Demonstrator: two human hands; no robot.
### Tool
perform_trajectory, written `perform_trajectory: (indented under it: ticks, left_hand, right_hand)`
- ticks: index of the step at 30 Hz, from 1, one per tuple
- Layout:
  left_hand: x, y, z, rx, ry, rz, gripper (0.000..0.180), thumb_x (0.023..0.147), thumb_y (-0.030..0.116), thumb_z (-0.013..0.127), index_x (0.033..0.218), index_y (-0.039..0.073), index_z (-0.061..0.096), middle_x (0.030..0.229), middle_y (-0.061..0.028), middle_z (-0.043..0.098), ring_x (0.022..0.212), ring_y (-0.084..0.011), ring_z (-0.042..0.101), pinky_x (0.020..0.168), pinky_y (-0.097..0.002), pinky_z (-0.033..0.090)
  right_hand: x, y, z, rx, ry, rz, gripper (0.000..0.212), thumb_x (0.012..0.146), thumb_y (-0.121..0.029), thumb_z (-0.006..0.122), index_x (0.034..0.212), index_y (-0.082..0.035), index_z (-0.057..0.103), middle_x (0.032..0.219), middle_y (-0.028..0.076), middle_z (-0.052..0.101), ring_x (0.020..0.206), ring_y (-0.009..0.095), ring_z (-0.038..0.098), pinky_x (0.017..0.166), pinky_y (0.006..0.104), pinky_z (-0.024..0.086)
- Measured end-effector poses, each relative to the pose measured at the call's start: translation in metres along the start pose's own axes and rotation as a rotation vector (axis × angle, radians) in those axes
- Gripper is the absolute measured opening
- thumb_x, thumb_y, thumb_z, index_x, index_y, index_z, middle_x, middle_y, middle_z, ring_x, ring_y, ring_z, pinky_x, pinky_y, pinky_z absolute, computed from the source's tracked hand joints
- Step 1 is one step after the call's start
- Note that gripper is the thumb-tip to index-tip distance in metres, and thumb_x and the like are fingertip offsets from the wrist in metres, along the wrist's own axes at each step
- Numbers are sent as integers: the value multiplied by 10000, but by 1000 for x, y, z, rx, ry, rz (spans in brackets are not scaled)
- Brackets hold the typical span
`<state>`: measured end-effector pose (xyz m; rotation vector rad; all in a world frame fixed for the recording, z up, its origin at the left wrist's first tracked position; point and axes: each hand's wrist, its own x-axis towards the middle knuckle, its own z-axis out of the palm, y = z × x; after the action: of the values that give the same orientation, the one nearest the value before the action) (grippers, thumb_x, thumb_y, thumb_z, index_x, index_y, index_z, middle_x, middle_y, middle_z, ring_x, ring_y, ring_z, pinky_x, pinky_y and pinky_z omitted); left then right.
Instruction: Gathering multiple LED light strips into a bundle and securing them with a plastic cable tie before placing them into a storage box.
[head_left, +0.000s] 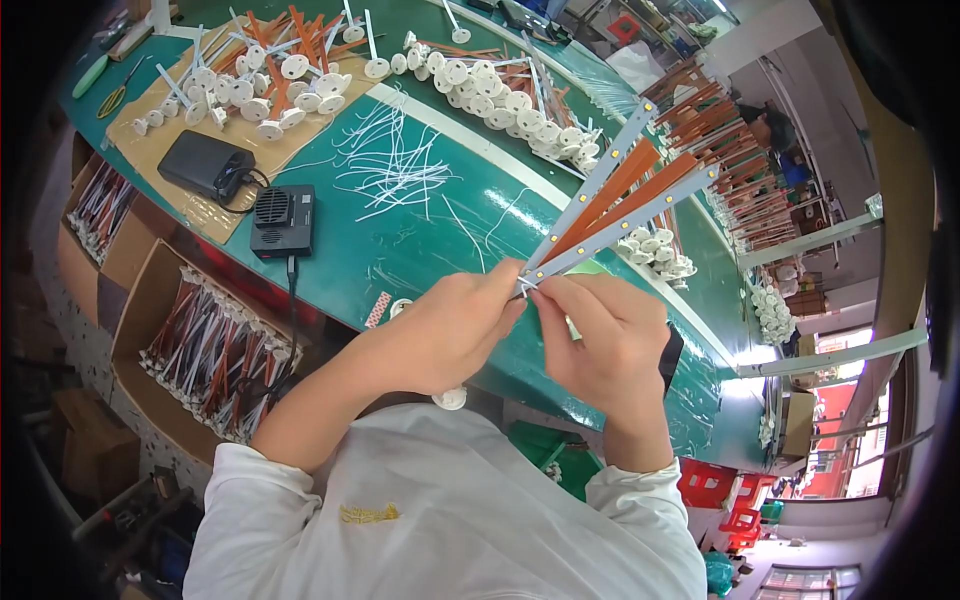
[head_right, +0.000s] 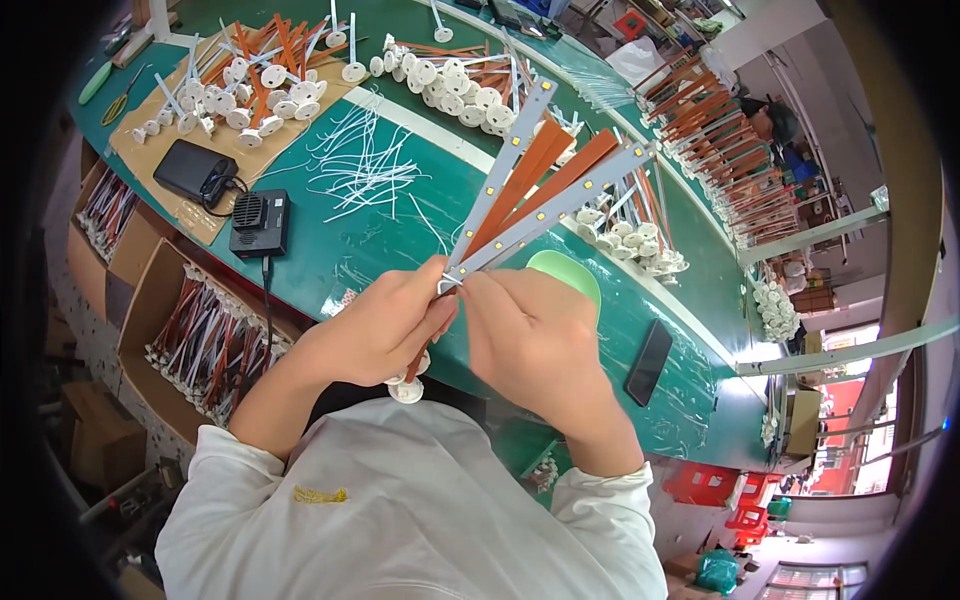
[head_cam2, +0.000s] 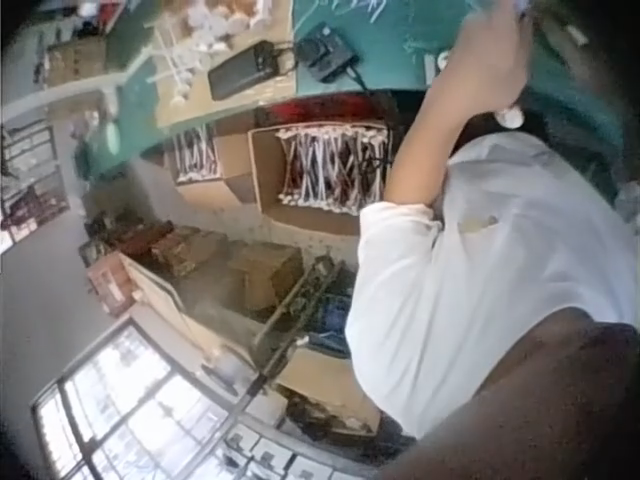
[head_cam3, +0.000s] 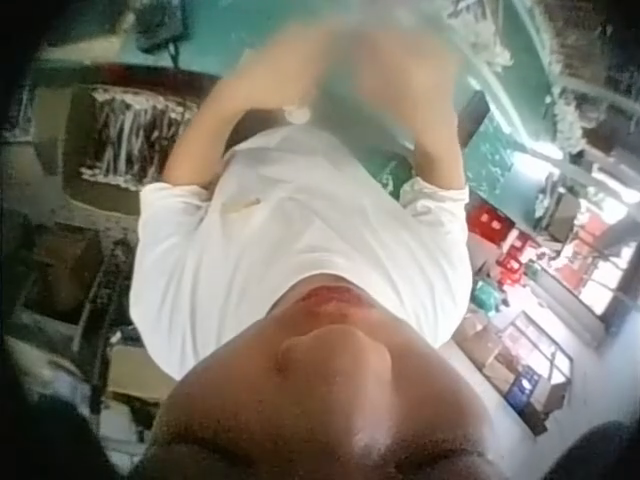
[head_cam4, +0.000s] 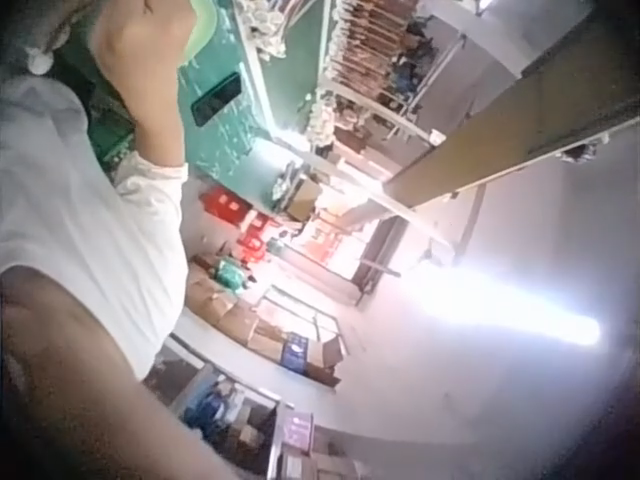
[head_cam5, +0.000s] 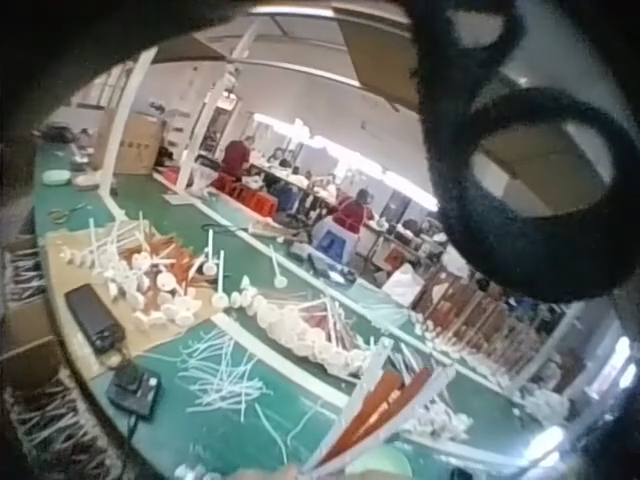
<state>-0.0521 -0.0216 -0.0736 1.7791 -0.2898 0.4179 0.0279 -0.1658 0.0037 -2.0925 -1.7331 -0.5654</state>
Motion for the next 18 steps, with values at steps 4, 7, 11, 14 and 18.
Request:
perform_trajectory:
  ticks: [4,7,11,14,18]
  left_hand:
    - [3,4,0,131,-29,-96,211,906,13,488,1089,-51,406,791,-263,596,735,-456,591,605,-492,459]
    - [1,-1,7,194,41,-77,238,886,0,497,1103,-52,412,811,-271,605,747,-459,594,617,-497,467]
    - [-2,5,12,180,136,-52,302,826,-23,531,1112,-59,441,846,-260,620,758,-447,606,623,-479,489]
    - [2,6,14,359,203,77,340,783,-41,544,1114,-61,468,865,-238,629,761,-412,625,617,-456,502]
    - [2,5,18,400,151,81,370,748,-45,551,1113,-59,488,861,-207,633,748,-375,638,609,-434,506]
  right_hand:
    - [-9,-2,11,-171,-74,-16,195,706,30,710,879,-2,626,736,97,634,600,228,621,500,303,476]
    - [-14,-3,13,-257,-154,-25,191,731,21,692,904,21,610,769,111,633,616,225,621,492,311,471]
    - [-13,2,14,-216,-188,-17,146,763,7,679,890,23,608,701,102,614,565,235,602,472,309,469]
    - [-20,10,22,-110,64,-78,95,820,-4,651,888,39,600,605,67,577,448,186,543,420,294,429]
    - [-36,-10,34,790,249,621,131,929,-69,552,851,28,593,533,57,542,353,115,426,348,242,336]
